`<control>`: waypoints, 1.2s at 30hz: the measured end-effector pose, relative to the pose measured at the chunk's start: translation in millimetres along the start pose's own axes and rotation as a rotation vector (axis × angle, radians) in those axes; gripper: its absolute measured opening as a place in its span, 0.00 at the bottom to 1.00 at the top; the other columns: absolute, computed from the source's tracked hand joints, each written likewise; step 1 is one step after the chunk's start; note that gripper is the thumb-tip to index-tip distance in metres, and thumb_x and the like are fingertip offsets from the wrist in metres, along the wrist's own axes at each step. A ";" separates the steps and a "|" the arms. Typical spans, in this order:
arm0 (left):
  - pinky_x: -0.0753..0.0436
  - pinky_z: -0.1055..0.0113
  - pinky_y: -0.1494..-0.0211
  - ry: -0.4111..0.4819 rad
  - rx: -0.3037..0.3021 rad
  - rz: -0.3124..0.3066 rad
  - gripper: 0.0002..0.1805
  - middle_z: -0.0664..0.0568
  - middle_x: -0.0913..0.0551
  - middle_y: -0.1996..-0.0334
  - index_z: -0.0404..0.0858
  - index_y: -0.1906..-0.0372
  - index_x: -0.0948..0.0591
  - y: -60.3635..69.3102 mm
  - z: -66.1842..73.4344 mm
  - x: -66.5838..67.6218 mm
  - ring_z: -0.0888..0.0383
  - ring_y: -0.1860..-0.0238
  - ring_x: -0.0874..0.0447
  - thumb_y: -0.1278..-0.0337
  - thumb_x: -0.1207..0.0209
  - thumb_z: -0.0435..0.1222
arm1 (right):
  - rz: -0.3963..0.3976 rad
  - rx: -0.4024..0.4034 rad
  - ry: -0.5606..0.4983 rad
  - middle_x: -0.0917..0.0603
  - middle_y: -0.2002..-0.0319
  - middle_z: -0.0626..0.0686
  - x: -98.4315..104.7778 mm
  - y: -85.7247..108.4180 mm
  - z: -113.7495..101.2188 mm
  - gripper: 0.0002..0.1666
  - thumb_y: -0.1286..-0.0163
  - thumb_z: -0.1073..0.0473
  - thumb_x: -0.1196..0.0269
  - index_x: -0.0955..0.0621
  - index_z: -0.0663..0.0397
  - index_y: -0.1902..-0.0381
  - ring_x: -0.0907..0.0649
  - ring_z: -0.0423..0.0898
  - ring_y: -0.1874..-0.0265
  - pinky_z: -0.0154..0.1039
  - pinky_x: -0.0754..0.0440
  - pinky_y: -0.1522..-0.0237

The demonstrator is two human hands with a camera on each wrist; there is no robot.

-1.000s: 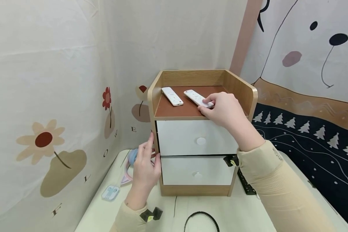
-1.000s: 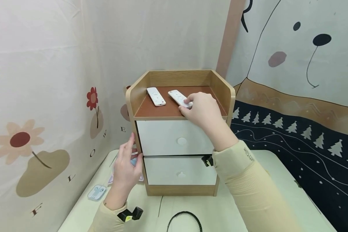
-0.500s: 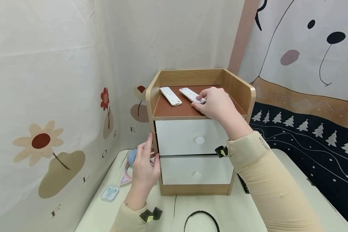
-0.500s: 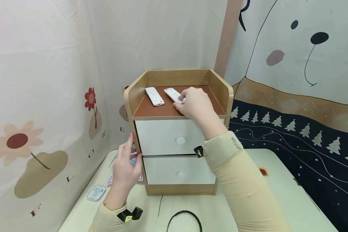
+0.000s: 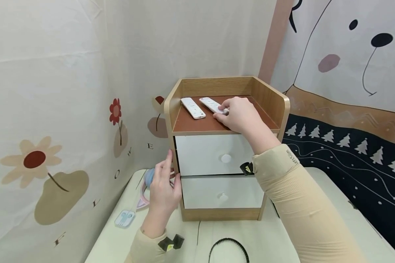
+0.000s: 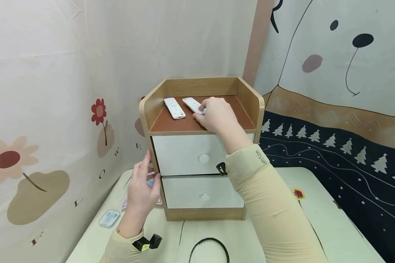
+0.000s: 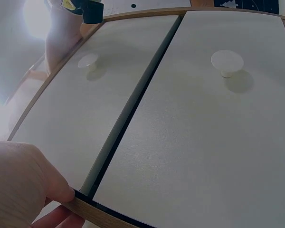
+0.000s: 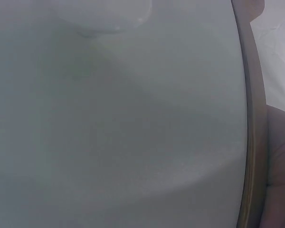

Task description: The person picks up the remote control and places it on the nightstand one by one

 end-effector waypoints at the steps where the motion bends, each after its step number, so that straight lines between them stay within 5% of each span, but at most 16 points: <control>1: 0.02 0.56 0.59 0.002 -0.002 0.002 0.49 0.30 0.21 0.47 0.33 0.16 0.33 -0.2 0.3 0.4 0.42 0.57 0.09 0.44 0.35 0.13 | 0.000 -0.002 0.000 0.11 0.37 0.59 -0.6 -0.1 0.2 0.26 0.22 0.42 0.31 0.11 0.48 0.36 0.14 0.58 0.37 0.55 0.15 0.32; 27: 0.02 0.57 0.59 0.000 -0.007 -0.012 0.48 0.30 0.21 0.47 0.33 0.15 0.34 -0.2 1.6 1.4 0.42 0.57 0.09 0.43 0.35 0.14 | -0.031 0.012 0.004 0.16 0.27 0.56 -4.4 1.6 3.5 0.29 0.18 0.44 0.37 0.18 0.39 0.24 0.21 0.59 0.25 0.59 0.20 0.24; 36: 0.02 0.57 0.58 0.000 0.001 -0.017 0.49 0.30 0.21 0.47 0.34 0.15 0.35 -0.1 0.9 2.9 0.43 0.57 0.09 0.43 0.35 0.14 | -0.010 0.014 -0.025 0.13 0.33 0.55 -4.7 0.9 4.3 0.29 0.20 0.44 0.35 0.18 0.39 0.24 0.17 0.56 0.32 0.57 0.18 0.28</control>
Point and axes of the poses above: each hand's wrist, its own y-axis away from the middle knuckle, its own x-axis out of the back of the hand, z = x × y, the point moved 5 cm from there along -y, towards the middle knuckle
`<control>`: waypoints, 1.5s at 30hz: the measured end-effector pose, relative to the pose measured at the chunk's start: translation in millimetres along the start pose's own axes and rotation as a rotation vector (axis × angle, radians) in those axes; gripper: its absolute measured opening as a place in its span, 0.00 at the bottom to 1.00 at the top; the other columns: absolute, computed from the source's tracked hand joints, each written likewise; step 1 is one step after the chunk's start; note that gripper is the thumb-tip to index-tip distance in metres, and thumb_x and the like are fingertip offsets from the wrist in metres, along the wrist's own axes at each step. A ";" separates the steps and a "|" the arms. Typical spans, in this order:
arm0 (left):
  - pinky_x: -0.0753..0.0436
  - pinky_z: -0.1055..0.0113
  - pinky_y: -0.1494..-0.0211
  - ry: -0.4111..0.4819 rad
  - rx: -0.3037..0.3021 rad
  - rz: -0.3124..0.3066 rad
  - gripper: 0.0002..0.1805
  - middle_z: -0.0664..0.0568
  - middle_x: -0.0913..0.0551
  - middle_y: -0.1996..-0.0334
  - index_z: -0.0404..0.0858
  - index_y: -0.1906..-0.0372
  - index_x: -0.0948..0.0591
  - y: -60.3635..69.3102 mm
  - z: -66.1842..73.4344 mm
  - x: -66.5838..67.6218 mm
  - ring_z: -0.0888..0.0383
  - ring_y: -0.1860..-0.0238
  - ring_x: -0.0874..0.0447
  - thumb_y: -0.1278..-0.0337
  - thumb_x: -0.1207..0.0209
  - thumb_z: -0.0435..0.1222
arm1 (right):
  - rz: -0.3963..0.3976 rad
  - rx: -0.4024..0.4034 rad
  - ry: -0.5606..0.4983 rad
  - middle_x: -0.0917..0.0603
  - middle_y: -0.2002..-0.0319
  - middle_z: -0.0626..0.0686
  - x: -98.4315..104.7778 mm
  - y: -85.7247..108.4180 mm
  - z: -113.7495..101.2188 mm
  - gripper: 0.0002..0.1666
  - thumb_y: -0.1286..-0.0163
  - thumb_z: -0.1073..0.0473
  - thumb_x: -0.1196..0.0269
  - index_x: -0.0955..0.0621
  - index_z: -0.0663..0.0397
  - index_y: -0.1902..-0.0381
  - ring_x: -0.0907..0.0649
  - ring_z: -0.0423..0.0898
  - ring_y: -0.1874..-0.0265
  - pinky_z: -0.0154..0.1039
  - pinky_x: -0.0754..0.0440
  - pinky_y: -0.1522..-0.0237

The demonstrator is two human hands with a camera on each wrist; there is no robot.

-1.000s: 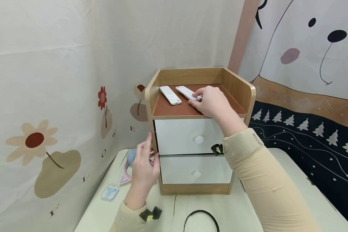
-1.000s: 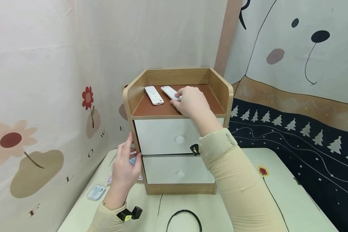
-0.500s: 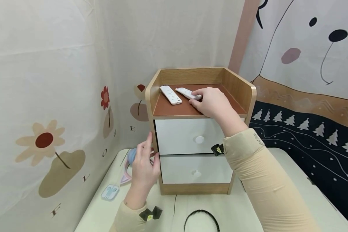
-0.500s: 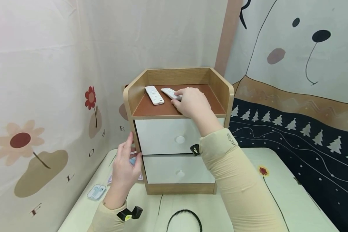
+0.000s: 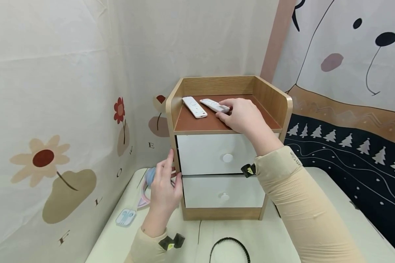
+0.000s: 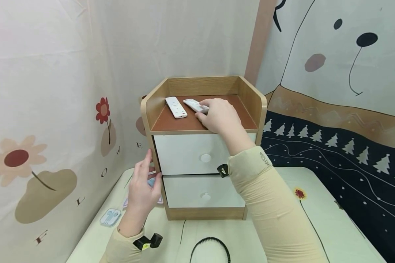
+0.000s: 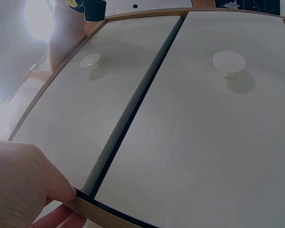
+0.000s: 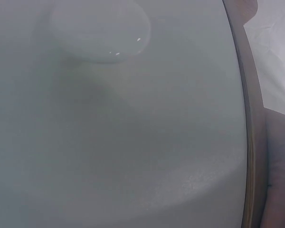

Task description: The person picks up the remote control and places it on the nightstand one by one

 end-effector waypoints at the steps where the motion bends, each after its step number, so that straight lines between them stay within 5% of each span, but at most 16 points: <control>1: 0.02 0.57 0.58 -0.001 0.002 -0.001 0.49 0.30 0.21 0.47 0.34 0.15 0.35 0.0 -0.2 0.0 0.43 0.57 0.09 0.43 0.35 0.14 | 0.004 0.000 -0.005 0.12 0.34 0.55 0.2 0.2 0.1 0.29 0.20 0.44 0.34 0.18 0.39 0.24 0.17 0.56 0.34 0.56 0.18 0.29; 6: 0.02 0.57 0.58 -0.008 0.011 -0.004 0.49 0.31 0.21 0.47 0.34 0.15 0.34 1.1 -0.4 -0.1 0.43 0.58 0.08 0.43 0.34 0.14 | 0.037 -0.004 -0.044 0.12 0.36 0.55 1.6 4.0 1.6 0.32 0.22 0.42 0.31 0.18 0.41 0.25 0.16 0.54 0.37 0.56 0.17 0.31; 13: 0.02 0.58 0.57 -0.013 0.019 -0.015 0.48 0.32 0.21 0.46 0.35 0.15 0.34 3.9 0.0 -1.9 0.44 0.57 0.08 0.41 0.34 0.15 | 0.145 -0.020 -0.092 0.18 0.30 0.58 5.1 18.6 5.3 0.35 0.23 0.39 0.30 0.19 0.43 0.24 0.23 0.61 0.26 0.61 0.21 0.24; 28: 0.02 0.58 0.57 -0.013 0.010 -0.017 0.48 0.31 0.21 0.45 0.34 0.15 0.35 3.6 0.3 -1.9 0.43 0.55 0.08 0.41 0.35 0.15 | 0.488 0.089 -0.168 0.16 0.36 0.60 14.9 57.1 13.1 0.30 0.21 0.45 0.31 0.18 0.44 0.25 0.15 0.58 0.48 0.59 0.14 0.46; 41: 0.02 0.58 0.56 -0.005 0.010 -0.012 0.48 0.31 0.22 0.46 0.33 0.15 0.34 3.1 -0.7 -0.7 0.43 0.55 0.09 0.42 0.35 0.14 | 0.727 0.260 -0.267 0.16 0.41 0.64 22.5 87.6 28.5 0.29 0.24 0.51 0.27 0.16 0.51 0.28 0.16 0.59 0.55 0.46 0.16 0.54; 45: 0.02 0.58 0.57 0.007 0.007 -0.012 0.49 0.31 0.22 0.46 0.34 0.15 0.35 2.9 -1.1 -2.1 0.43 0.55 0.09 0.42 0.35 0.14 | 0.782 0.280 -0.278 0.15 0.42 0.64 26.8 97.1 35.1 0.29 0.24 0.52 0.28 0.16 0.52 0.28 0.18 0.58 0.58 0.35 0.22 0.60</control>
Point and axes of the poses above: each hand's wrist, its own y-axis away from the middle knuckle, its own x-axis out of the back of the hand, z = x × y, the point moved 5 cm from there along -y, towards the middle knuckle
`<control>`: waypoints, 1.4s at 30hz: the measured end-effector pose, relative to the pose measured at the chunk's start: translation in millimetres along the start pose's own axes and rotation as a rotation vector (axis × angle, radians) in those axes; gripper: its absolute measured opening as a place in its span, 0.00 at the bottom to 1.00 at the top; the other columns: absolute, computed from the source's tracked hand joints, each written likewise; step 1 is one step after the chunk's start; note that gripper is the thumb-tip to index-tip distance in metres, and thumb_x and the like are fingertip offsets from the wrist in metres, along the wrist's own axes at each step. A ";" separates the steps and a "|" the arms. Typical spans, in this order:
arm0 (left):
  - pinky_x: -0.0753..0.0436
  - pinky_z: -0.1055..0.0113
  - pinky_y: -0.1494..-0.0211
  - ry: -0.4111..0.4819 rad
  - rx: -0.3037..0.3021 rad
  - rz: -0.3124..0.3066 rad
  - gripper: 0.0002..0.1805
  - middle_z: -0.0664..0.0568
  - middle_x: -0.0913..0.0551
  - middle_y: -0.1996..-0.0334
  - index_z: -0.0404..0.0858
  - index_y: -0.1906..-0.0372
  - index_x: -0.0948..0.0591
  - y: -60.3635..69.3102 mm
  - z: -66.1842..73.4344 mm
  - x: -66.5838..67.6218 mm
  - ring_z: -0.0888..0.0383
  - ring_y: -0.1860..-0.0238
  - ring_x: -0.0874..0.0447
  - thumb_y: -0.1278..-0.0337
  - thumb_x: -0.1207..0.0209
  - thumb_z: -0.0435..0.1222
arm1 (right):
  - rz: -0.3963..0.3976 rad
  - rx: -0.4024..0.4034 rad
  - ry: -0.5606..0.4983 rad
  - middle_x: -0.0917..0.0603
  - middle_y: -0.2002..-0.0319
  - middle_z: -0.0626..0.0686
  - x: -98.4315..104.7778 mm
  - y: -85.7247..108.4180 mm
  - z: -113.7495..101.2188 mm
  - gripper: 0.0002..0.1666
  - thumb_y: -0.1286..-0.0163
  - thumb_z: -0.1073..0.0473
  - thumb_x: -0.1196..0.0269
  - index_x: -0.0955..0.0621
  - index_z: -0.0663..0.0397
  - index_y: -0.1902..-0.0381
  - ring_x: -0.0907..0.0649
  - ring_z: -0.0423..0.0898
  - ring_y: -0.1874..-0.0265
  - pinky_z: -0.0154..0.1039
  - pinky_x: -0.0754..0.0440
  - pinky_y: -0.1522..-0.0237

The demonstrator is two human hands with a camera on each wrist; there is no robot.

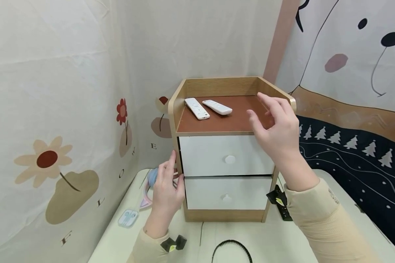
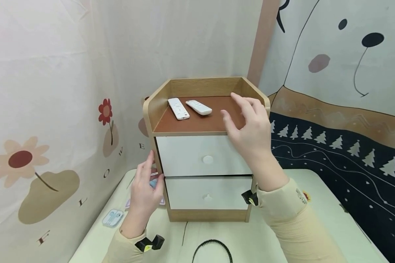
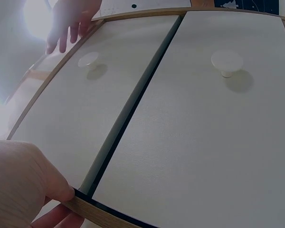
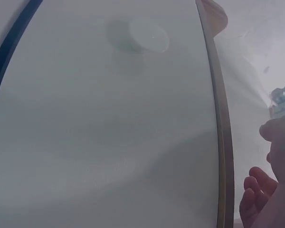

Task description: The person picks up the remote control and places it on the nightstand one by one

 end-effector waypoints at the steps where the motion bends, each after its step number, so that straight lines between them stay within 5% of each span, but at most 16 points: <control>1: 0.02 0.58 0.57 0.004 0.000 -0.001 0.49 0.31 0.22 0.46 0.34 0.15 0.35 0.4 0.1 -0.3 0.43 0.55 0.10 0.42 0.35 0.14 | 0.008 0.007 -0.002 0.15 0.42 0.64 2.8 1.4 0.3 0.29 0.23 0.52 0.28 0.16 0.52 0.28 0.18 0.57 0.60 0.32 0.23 0.61; 6: 0.02 0.58 0.57 0.005 0.003 -0.002 0.49 0.30 0.21 0.46 0.33 0.15 0.35 2.9 0.7 -0.7 0.43 0.55 0.10 0.42 0.35 0.14 | 0.088 0.045 -0.022 0.16 0.47 0.67 17.0 8.8 1.0 0.27 0.25 0.54 0.29 0.15 0.54 0.31 0.22 0.46 0.64 0.21 0.27 0.61; 13: 0.02 0.58 0.57 -0.001 0.006 -0.002 0.49 0.31 0.21 0.46 0.34 0.15 0.35 3.1 0.3 -0.2 0.43 0.54 0.09 0.42 0.35 0.14 | 0.243 0.048 -0.082 0.14 0.44 0.69 35.3 23.9 8.8 0.27 0.29 0.56 0.30 0.13 0.57 0.34 0.23 0.36 0.63 0.19 0.26 0.58; 19: 0.02 0.60 0.56 0.000 0.011 -0.002 0.49 0.31 0.21 0.46 0.34 0.15 0.35 3.3 0.6 0.3 0.43 0.54 0.10 0.42 0.35 0.14 | 0.294 -0.011 -0.069 0.16 0.39 0.69 46.0 46.4 29.2 0.30 0.29 0.59 0.31 0.17 0.58 0.30 0.23 0.26 0.59 0.18 0.24 0.53; 32: 0.02 0.59 0.57 -0.005 -0.001 0.001 0.48 0.30 0.21 0.47 0.33 0.15 0.35 1.1 2.3 0.9 0.43 0.55 0.10 0.42 0.35 0.14 | 0.217 -0.113 0.021 0.16 0.38 0.71 52.2 103.9 88.1 0.32 0.26 0.64 0.33 0.21 0.55 0.24 0.24 0.17 0.58 0.17 0.26 0.54; 42: 0.02 0.59 0.58 -0.005 -0.006 0.004 0.48 0.30 0.21 0.47 0.33 0.15 0.35 -0.9 3.0 0.8 0.43 0.55 0.10 0.42 0.35 0.14 | 0.064 -0.357 0.148 0.18 0.33 0.65 49.4 150.0 135.0 0.35 0.22 0.60 0.33 0.25 0.52 0.20 0.29 0.18 0.59 0.12 0.31 0.54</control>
Point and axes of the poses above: each hand's wrist, its own y-axis away from the middle knuckle, its own x-axis out of the back of the hand, z = x × y, the point moved 5 cm from there along -y, towards the middle knuckle
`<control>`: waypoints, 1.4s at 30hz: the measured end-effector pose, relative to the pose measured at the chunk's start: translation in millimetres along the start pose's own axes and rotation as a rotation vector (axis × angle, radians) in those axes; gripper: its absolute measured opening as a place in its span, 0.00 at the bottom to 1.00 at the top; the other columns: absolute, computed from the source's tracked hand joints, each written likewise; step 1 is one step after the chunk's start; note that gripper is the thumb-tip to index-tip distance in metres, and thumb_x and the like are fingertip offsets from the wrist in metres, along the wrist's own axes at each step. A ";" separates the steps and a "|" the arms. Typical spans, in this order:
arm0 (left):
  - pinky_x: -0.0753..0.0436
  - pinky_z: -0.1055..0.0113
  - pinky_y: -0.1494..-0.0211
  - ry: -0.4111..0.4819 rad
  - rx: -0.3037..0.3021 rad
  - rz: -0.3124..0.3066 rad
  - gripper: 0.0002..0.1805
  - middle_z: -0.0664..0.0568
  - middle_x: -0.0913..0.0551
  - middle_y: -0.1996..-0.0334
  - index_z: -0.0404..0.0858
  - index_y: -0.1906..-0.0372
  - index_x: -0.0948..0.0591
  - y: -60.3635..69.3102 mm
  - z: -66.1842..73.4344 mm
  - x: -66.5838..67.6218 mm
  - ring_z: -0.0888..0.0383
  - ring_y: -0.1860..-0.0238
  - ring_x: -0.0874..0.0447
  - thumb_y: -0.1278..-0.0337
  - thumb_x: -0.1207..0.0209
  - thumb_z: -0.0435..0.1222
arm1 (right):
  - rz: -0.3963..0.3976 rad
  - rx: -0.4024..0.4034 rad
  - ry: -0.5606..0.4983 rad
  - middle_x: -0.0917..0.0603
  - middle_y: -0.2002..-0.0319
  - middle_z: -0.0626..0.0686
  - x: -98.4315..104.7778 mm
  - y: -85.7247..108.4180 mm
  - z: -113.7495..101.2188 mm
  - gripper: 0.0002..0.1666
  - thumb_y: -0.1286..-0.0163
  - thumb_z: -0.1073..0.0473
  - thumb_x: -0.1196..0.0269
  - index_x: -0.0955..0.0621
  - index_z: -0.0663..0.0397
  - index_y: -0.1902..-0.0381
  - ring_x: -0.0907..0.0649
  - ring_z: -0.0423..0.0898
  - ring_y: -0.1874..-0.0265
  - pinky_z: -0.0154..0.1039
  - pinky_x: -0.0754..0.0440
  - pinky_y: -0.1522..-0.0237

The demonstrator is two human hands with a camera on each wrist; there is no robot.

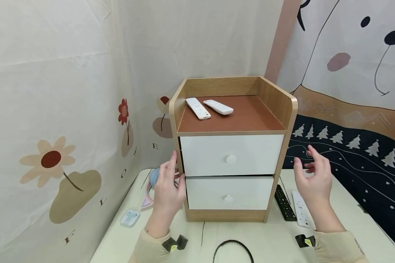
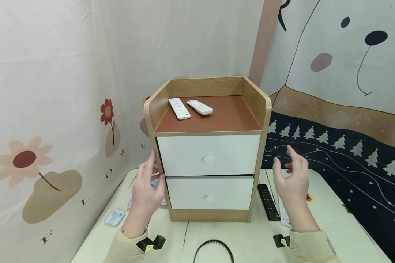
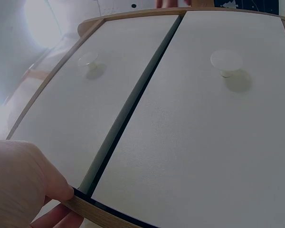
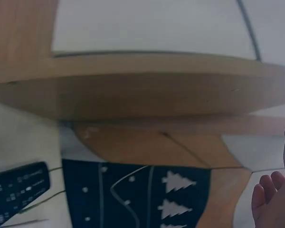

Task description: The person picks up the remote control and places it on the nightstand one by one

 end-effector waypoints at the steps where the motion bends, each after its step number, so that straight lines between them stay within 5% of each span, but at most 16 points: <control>1: 0.02 0.59 0.58 -0.001 0.001 -0.002 0.48 0.30 0.21 0.47 0.33 0.15 0.35 0.2 0.0 0.0 0.43 0.55 0.10 0.41 0.35 0.14 | -0.014 -0.018 0.018 0.18 0.33 0.65 -1.2 3.0 5.6 0.35 0.22 0.59 0.33 0.25 0.51 0.19 0.30 0.18 0.59 0.12 0.33 0.54; 9: 0.02 0.60 0.58 -0.001 0.005 -0.005 0.48 0.30 0.21 0.47 0.33 0.15 0.35 0.5 -0.1 -0.6 0.43 0.55 0.09 0.41 0.35 0.15 | -0.075 -0.097 0.114 0.17 0.35 0.65 -7.6 32.2 40.9 0.36 0.22 0.57 0.33 0.25 0.54 0.20 0.33 0.18 0.60 0.21 0.31 0.58; 15: 0.02 0.60 0.58 -0.009 0.001 -0.001 0.48 0.30 0.21 0.47 0.34 0.15 0.35 0.4 0.0 -0.4 0.43 0.56 0.09 0.41 0.35 0.15 | -0.167 -0.184 0.163 0.19 0.32 0.66 -14.0 55.1 64.0 0.36 0.21 0.55 0.35 0.26 0.55 0.19 0.19 0.45 0.57 0.15 0.35 0.60; 18: 0.02 0.60 0.58 -0.009 0.000 -0.001 0.48 0.30 0.21 0.47 0.34 0.15 0.35 0.0 -0.3 -0.1 0.43 0.56 0.09 0.41 0.35 0.15 | -0.217 -0.223 0.178 0.21 0.31 0.67 -16.5 65.3 73.8 0.37 0.20 0.54 0.35 0.28 0.56 0.18 0.16 0.59 0.52 0.27 0.25 0.58; 24: 0.02 0.60 0.58 -0.019 -0.004 0.000 0.48 0.30 0.21 0.47 0.33 0.15 0.35 -0.4 -0.1 0.6 0.43 0.56 0.09 0.41 0.35 0.15 | -0.321 -0.287 0.215 0.25 0.30 0.72 -19.9 82.7 88.4 0.39 0.19 0.53 0.37 0.32 0.59 0.16 0.18 0.68 0.46 0.63 0.16 0.54; 33: 0.02 0.60 0.58 -0.015 -0.002 -0.004 0.48 0.29 0.21 0.47 0.33 0.15 0.35 0.1 0.3 0.9 0.44 0.56 0.09 0.42 0.35 0.15 | -0.426 -0.450 0.289 0.33 0.26 0.81 -20.5 105.5 109.8 0.41 0.18 0.49 0.39 0.35 0.60 0.15 0.28 0.78 0.34 0.80 0.25 0.34; 42: 0.02 0.60 0.57 -0.015 0.012 -0.016 0.48 0.31 0.21 0.46 0.34 0.15 0.35 0.5 1.0 2.4 0.43 0.56 0.09 0.41 0.35 0.15 | -0.489 -0.549 0.342 0.36 0.26 0.84 -16.9 125.3 131.9 0.44 0.19 0.47 0.40 0.38 0.60 0.14 0.34 0.83 0.29 0.81 0.30 0.30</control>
Point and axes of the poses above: each hand's wrist, its own y-axis away from the middle knuckle, its own x-axis out of the back of the hand, z = x × y, the point moved 5 cm from there along -y, towards the middle knuckle
